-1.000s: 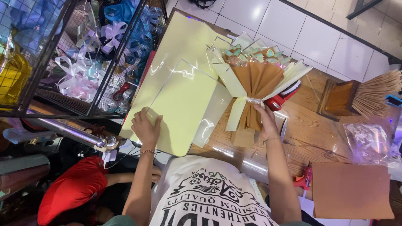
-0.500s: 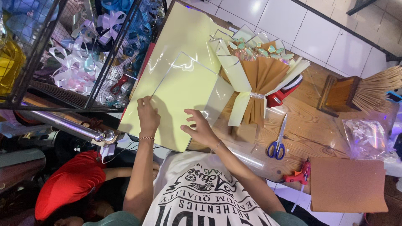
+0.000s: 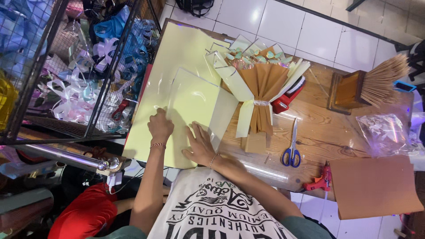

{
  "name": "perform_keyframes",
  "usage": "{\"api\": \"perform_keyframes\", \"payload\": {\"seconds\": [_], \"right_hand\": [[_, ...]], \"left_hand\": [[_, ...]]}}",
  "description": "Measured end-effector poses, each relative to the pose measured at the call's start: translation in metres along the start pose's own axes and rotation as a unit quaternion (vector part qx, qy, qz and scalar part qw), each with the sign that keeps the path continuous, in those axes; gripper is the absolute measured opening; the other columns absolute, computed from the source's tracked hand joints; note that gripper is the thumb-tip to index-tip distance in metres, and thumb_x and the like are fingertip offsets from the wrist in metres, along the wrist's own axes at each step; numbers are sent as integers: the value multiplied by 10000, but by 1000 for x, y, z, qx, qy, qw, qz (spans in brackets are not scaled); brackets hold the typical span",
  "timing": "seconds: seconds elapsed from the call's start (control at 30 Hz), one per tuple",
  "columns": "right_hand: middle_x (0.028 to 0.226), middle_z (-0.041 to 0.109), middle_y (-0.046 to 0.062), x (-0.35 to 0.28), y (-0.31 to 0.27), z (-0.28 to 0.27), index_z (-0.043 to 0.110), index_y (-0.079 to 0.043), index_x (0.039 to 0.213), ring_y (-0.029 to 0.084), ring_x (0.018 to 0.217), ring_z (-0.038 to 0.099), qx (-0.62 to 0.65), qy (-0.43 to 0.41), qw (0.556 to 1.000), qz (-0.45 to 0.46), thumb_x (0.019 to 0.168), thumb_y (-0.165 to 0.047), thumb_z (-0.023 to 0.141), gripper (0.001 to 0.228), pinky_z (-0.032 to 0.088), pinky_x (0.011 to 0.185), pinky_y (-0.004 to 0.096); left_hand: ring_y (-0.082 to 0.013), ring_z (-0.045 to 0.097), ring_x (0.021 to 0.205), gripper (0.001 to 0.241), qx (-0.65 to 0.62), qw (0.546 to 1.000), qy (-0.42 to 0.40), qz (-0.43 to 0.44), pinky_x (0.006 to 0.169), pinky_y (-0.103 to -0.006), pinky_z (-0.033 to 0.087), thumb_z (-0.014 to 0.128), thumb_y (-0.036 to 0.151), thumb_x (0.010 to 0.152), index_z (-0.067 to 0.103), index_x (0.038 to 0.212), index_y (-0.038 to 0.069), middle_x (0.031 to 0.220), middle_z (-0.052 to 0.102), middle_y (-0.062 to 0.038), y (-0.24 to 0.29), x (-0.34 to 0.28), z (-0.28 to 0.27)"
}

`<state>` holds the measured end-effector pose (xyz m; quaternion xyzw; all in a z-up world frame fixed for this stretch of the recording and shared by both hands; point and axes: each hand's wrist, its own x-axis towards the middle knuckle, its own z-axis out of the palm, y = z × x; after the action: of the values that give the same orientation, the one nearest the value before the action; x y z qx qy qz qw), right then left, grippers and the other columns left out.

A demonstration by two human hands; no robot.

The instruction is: The person constructs a decorative bouquet by layering wrapping paper around a bundle of butterfly ornaments, securing the layers with tape, and trimming the paper with scissors.

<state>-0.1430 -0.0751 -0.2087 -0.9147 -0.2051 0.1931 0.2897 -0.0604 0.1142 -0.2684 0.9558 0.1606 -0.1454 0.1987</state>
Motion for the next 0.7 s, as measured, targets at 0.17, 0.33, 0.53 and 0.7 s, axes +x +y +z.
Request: {"api": "perform_keyframes", "payload": {"seconds": [0.17, 0.33, 0.53, 0.7], "right_hand": [[1611, 173, 369, 5, -38, -41, 51, -16, 1640, 520, 1514, 188, 93, -19, 994, 51, 790, -467, 750, 1190, 207, 1200, 676], [1367, 541, 367, 6, -47, -75, 69, -135, 1660, 488, 1192, 620, 269, 190, 941, 72, 884, 137, 597, 977, 574, 884, 486], [1510, 396, 173, -25, -74, -142, 135, -137, 1627, 293, 1371, 454, 488, 334, 800, 100, 893, -192, 753, 961, 442, 1144, 507], [1269, 554, 98, -55, -58, -137, 387, -101, 1469, 193, 1138, 604, 529, 392, 731, 180, 859, -85, 792, 732, 553, 1034, 399]], "left_hand": [[-323, 678, 761, 203, -174, 978, -114, -5, 661, -436, 501, 738, 282, 695, 648, 717, 102, 715, 630, -109, -9, 8, 29], [-174, 604, 1165, 365, -666, 728, -164, 3, 1122, -468, 381, 592, 471, 969, 756, 937, 147, 1037, 724, -15, 65, -88, -105], [-427, 472, 1370, 988, -751, 569, -321, -100, 1077, -592, 439, 505, 707, 923, 252, 1576, 11, 1518, 375, -286, 46, -73, -36], [-304, 702, 1090, 461, -830, 500, -227, -101, 1023, -500, 535, 677, 353, 961, 623, 1354, 118, 1229, 699, -130, 22, -28, 42]]}}
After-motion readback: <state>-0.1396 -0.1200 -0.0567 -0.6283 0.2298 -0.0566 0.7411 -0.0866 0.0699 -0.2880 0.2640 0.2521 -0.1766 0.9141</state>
